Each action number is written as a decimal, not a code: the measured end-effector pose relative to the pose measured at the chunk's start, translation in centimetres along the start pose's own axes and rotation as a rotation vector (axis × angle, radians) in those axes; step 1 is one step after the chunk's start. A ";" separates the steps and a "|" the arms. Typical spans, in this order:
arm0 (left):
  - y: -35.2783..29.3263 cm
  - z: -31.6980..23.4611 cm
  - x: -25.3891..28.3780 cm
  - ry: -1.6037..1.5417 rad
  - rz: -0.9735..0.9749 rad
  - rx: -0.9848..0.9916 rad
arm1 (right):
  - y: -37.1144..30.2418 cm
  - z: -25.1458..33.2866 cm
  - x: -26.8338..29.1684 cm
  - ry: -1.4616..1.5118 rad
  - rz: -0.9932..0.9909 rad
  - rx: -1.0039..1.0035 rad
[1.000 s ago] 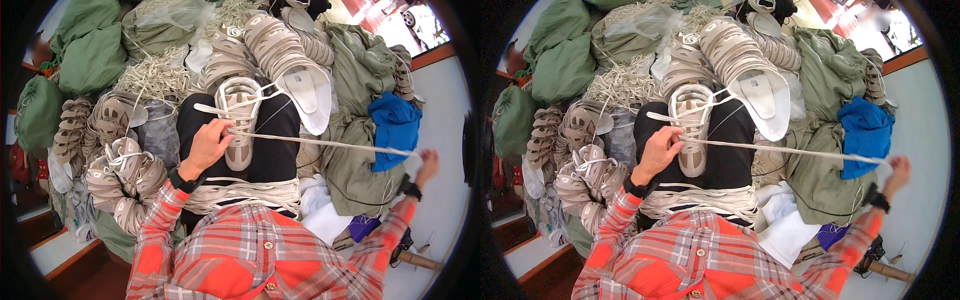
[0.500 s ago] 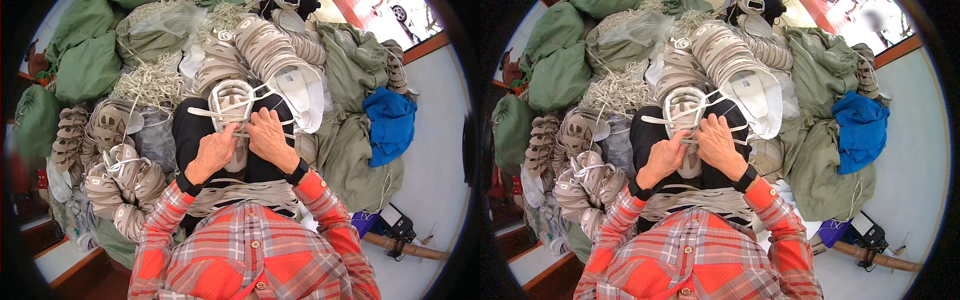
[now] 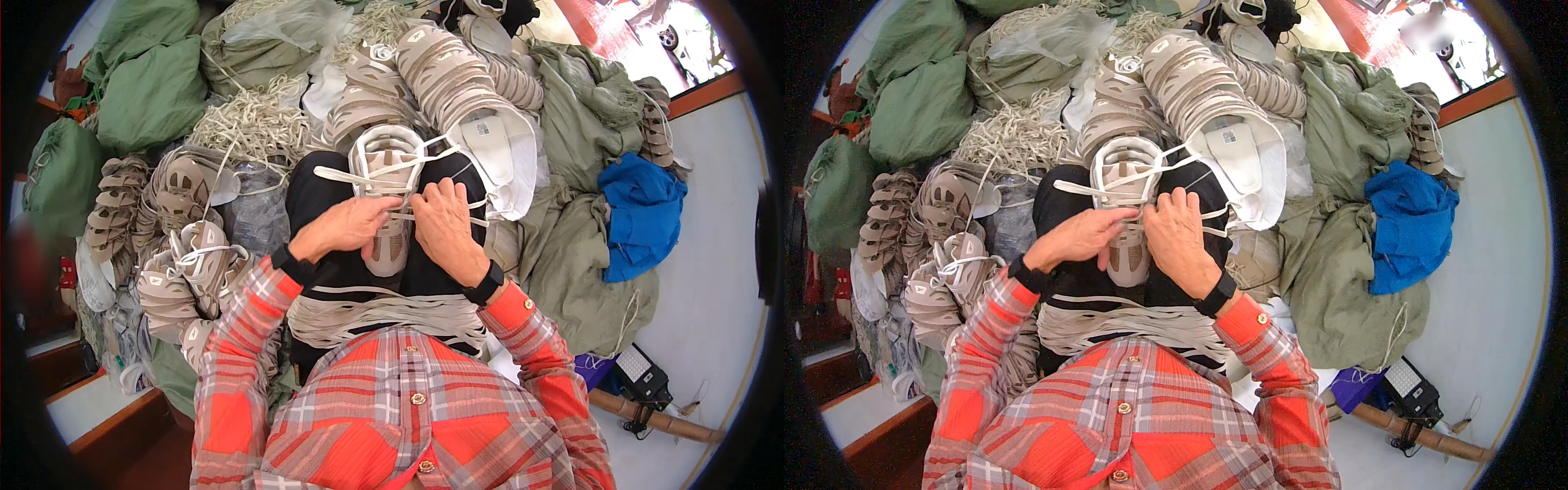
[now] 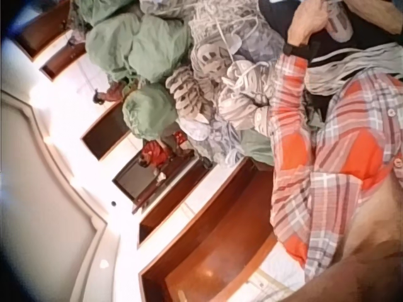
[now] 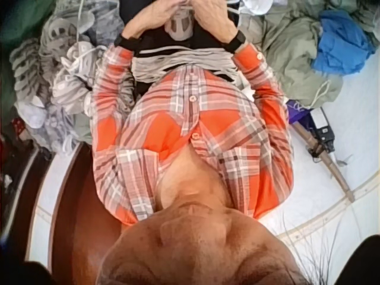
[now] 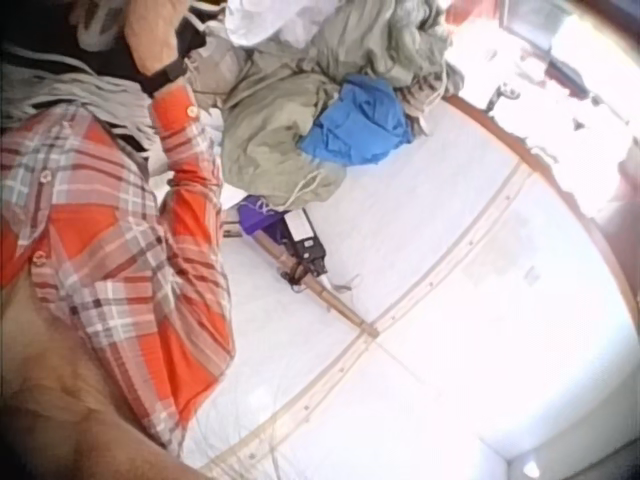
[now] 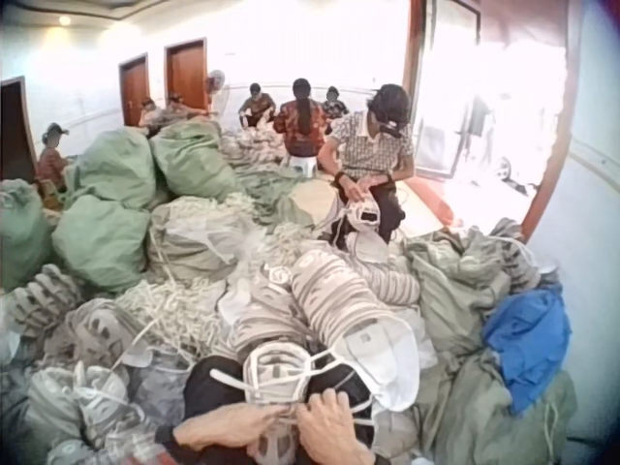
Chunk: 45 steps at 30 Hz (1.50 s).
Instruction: Thread laces through shoe eyelets and tie them.
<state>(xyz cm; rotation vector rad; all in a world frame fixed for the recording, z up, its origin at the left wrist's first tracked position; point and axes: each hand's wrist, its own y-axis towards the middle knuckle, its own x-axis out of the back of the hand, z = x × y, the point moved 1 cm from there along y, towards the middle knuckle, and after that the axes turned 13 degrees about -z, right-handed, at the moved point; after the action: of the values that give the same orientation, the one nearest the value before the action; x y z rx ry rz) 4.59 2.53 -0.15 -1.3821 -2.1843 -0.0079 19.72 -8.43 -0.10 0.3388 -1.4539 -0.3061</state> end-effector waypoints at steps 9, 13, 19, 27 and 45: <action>3.1 -0.3 0.8 0.412 0.037 -0.169 | 0.1 0.4 -1.1 0.020 0.016 -0.014; 3.7 -0.4 -0.6 0.543 -0.129 -0.273 | -0.3 0.1 -1.1 0.025 0.018 -0.009; 3.3 -0.1 -2.0 0.800 -0.292 -0.507 | -0.1 -0.2 -0.3 0.100 0.025 0.013; -3.9 -1.9 6.3 -0.128 -0.129 0.258 | -0.6 0.5 0.3 0.294 -0.140 0.065; -21.2 6.2 17.9 -1.661 -0.884 -0.528 | 1.3 -0.6 4.9 0.600 0.626 0.040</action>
<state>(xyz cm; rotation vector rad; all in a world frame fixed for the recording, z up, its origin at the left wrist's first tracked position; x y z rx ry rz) -21.68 9.20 8.51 -0.2353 -4.2473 0.3824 20.83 -9.14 4.85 -0.0134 -0.9078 0.3138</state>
